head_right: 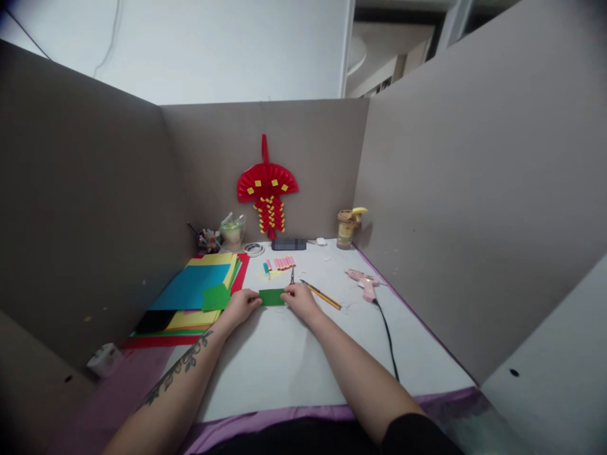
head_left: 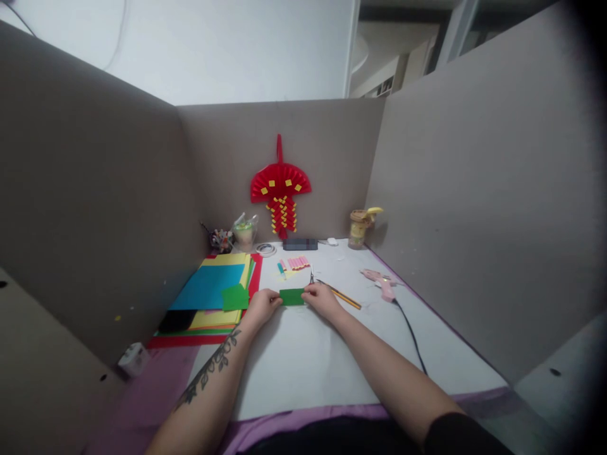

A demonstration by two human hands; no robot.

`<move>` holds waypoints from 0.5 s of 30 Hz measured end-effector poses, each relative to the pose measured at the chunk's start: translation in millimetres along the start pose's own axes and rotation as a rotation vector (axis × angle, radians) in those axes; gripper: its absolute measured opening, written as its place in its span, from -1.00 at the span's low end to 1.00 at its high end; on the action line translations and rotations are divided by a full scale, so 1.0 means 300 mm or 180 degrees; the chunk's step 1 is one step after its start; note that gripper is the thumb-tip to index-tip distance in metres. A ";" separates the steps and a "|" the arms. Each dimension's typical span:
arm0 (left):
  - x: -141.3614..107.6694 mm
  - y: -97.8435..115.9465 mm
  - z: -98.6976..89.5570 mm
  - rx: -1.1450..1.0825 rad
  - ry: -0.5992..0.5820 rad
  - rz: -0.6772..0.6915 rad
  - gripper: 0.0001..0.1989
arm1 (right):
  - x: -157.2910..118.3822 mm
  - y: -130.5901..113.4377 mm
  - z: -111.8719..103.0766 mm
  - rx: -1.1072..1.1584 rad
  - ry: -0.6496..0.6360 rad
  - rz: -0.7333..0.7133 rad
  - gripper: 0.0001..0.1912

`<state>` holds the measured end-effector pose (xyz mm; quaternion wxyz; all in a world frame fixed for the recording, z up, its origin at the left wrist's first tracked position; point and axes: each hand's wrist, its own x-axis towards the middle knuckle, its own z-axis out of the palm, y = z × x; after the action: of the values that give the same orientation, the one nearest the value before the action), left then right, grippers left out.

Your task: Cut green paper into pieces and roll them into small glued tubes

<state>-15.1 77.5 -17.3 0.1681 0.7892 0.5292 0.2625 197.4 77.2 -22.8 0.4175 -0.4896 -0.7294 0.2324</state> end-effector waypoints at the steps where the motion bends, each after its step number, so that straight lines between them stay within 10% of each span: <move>1: -0.001 0.001 0.000 -0.0002 -0.0021 -0.0014 -0.76 | 0.000 -0.001 -0.001 -0.0037 -0.0010 -0.0003 -0.78; 15: 0.014 0.041 -0.025 -0.1203 0.0694 -0.0357 -0.82 | 0.003 -0.025 0.008 0.1125 0.0416 0.0619 -0.71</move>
<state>-9.1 76.4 -3.8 0.2690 0.6799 0.5287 0.4310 191.3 75.0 -18.1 0.5189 -0.4909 -0.5979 0.3637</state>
